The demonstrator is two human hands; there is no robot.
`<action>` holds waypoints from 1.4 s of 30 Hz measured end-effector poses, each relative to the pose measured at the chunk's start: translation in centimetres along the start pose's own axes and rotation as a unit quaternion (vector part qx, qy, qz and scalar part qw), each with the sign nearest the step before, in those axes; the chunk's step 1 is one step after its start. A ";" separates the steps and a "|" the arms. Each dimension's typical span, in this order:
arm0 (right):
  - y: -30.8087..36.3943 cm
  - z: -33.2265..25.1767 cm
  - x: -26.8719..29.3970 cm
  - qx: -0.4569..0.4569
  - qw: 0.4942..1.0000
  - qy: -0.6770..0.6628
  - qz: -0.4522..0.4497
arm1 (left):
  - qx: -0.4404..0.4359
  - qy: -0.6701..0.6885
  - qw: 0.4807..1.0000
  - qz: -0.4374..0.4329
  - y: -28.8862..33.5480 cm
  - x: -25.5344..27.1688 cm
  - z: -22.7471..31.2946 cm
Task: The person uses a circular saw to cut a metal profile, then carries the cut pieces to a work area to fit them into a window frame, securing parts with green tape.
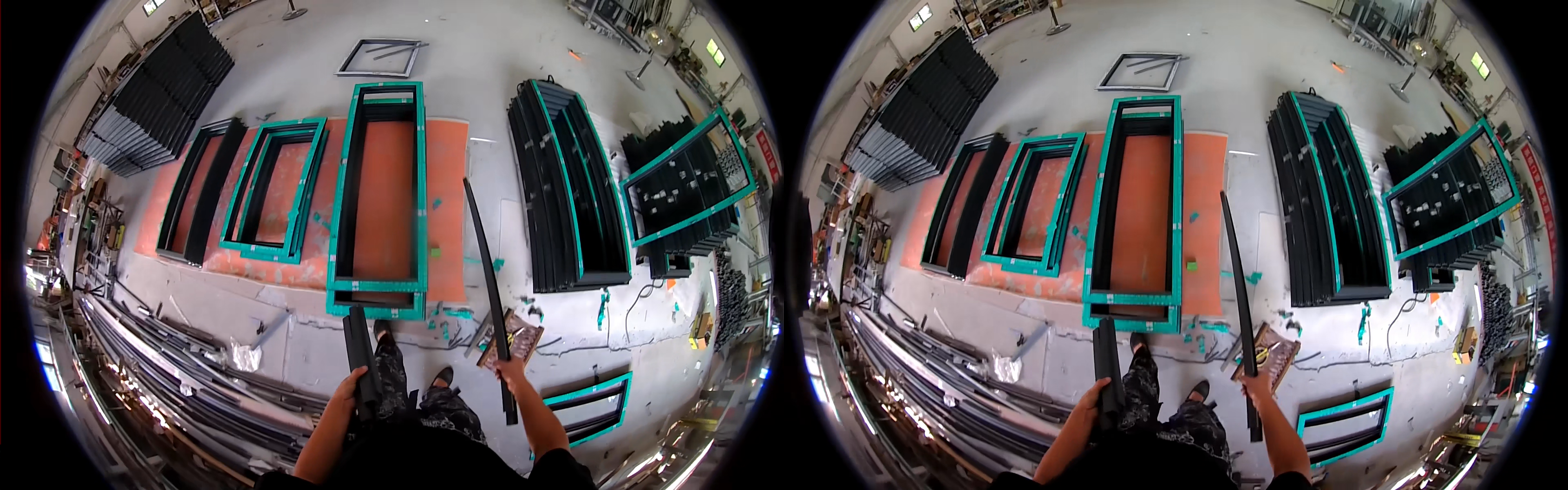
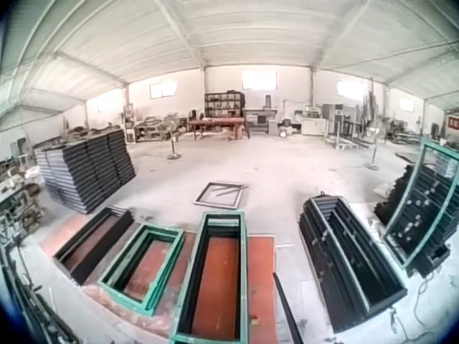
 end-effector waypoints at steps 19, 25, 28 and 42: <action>-24.2 -0.4 -8.5 0.011 0.948 0.274 0.164 | -0.005 -0.073 0.994 0.079 -6.8 -3.0 16.8; -31.5 9.9 -12.5 0.003 0.933 0.323 0.157 | 0.019 -0.116 0.984 0.134 -9.7 -5.0 12.6; -34.5 17.2 -13.2 -0.092 0.960 0.242 0.110 | 0.026 -0.142 0.979 0.144 -12.6 -6.5 11.3; -41.6 31.7 -12.5 -0.123 0.902 0.402 0.095 | 0.130 -0.279 0.946 0.100 -23.0 -9.8 8.0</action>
Point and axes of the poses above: each hand's wrist, its own y-axis away from the middle knuckle, its own x-axis out of the back of the hand, z = x × y, the point moved 3 cm from there along -y, towards the middle knuckle, and after that the axes turned 12 degrees about x, right-handed, at the moved point
